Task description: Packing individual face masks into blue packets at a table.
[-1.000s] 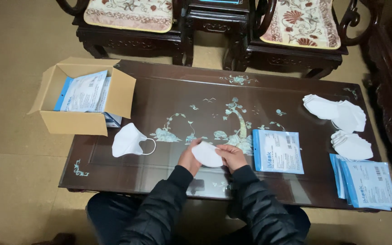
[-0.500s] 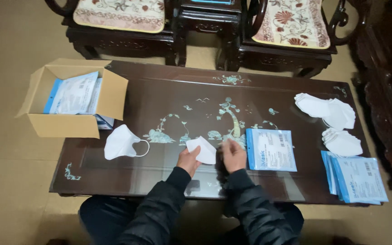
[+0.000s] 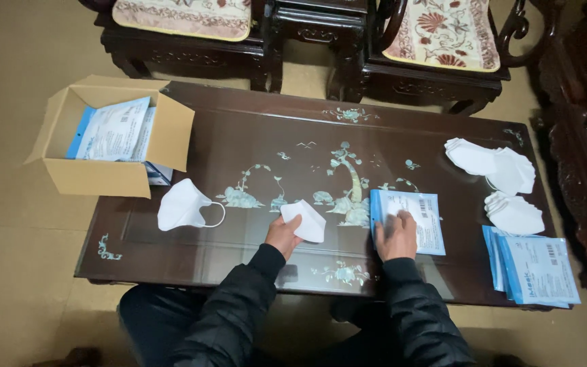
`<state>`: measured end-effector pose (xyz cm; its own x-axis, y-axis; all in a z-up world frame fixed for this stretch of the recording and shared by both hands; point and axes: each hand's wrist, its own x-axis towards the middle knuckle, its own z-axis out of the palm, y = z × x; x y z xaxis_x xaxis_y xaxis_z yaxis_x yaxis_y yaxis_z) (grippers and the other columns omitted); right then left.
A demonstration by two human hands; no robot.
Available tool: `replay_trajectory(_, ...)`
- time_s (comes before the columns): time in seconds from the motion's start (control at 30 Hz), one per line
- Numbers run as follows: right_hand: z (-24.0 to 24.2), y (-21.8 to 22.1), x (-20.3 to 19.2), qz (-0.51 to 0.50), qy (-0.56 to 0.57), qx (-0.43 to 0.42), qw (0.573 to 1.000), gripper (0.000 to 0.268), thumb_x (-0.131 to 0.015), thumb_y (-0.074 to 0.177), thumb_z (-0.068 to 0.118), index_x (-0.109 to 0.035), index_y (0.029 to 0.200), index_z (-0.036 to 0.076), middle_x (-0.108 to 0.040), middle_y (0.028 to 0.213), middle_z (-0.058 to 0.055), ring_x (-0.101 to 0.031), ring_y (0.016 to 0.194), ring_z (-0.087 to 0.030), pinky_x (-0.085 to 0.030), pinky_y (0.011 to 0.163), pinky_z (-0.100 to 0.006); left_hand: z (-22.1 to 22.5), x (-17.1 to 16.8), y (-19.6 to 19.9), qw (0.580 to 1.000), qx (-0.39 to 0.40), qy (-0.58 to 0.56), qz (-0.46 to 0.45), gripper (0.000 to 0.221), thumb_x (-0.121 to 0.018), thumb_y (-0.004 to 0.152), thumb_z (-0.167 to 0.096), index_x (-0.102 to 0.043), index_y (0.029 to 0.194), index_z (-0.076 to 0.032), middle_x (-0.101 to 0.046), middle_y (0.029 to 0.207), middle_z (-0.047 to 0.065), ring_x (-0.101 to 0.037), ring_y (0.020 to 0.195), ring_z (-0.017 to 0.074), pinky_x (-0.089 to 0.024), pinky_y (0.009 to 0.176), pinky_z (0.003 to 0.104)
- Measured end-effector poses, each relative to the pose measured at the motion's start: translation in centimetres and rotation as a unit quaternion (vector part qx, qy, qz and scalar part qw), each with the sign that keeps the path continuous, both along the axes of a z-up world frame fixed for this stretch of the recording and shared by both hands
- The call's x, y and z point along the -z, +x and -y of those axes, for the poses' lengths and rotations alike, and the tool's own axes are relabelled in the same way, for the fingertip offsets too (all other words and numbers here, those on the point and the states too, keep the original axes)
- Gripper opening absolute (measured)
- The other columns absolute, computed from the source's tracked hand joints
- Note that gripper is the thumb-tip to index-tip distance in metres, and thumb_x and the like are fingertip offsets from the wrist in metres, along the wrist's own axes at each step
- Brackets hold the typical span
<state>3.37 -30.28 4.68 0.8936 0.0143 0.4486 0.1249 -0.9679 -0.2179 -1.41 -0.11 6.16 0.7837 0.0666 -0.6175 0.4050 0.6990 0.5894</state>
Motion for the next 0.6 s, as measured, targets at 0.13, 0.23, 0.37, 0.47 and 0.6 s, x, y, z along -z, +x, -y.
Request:
replay_trajectory(0.13,1.0,0.1,1.5,0.016,0.007,0.005,1.000,0.028,-0.072,0.093,0.036,-0.076,0.099,0.008,-0.064,0.127,-0.006,-0.064,0.128,-0.028,-0.056,0.104,-0.035,0.0,0.6,0.2,1.000,-0.002,-0.007,0.002,0.049,-0.071,0.101,-0.013,-0.053,0.145,-0.001,-0.061,0.138,0.026,-0.061,0.125,0.0425,-0.055,0.101,0.057)
replay_trajectory(0.23,0.9,-0.2,1.6,0.041,-0.007,0.014,0.999,0.022,-0.070,0.096,0.035,-0.074,0.094,0.013,-0.068,0.121,0.001,-0.067,0.123,-0.019,-0.057,0.099,-0.029,-0.1,0.7,0.0,1.000,-0.001,-0.002,-0.001,0.050,-0.069,0.102,-0.013,-0.050,0.146,0.000,-0.059,0.139,0.026,-0.060,0.126,0.0423,-0.054,0.101,0.057)
replay_trajectory(0.37,-1.0,-0.9,0.6,-0.027,0.093,0.012,0.995,0.022,-0.056,0.106,0.031,-0.065,0.105,0.010,-0.071,0.120,-0.008,-0.070,0.112,-0.032,-0.060,0.091,-0.044,0.6,0.3,0.0,0.999,0.037,0.031,0.014,0.050,-0.070,0.101,-0.016,-0.052,0.144,0.002,-0.062,0.133,0.025,-0.063,0.122,0.0387,-0.058,0.097,0.054)
replay_trajectory(0.47,-3.6,-1.6,1.4,-0.107,0.148,0.031,0.983,0.025,-0.048,0.108,0.038,-0.059,0.116,0.016,-0.072,0.123,-0.010,-0.072,0.104,-0.036,-0.060,0.088,-0.051,2.1,-0.4,0.1,0.995,0.071,0.069,0.033,0.048,-0.077,0.096,-0.019,-0.060,0.135,0.001,-0.068,0.119,0.020,-0.069,0.109,0.0296,-0.063,0.087,0.048)
replay_trajectory(0.6,-8.6,-2.3,0.0,-0.176,0.182,0.012,0.967,0.027,-0.048,0.105,0.045,-0.059,0.117,0.024,-0.072,0.127,-0.004,-0.072,0.107,-0.034,-0.060,0.091,-0.050,2.7,1.2,1.3,0.976,0.117,0.179,0.043,0.043,-0.085,0.089,-0.023,-0.070,0.119,0.003,-0.074,0.100,0.024,-0.075,0.090,0.0269,-0.067,0.071,0.041)
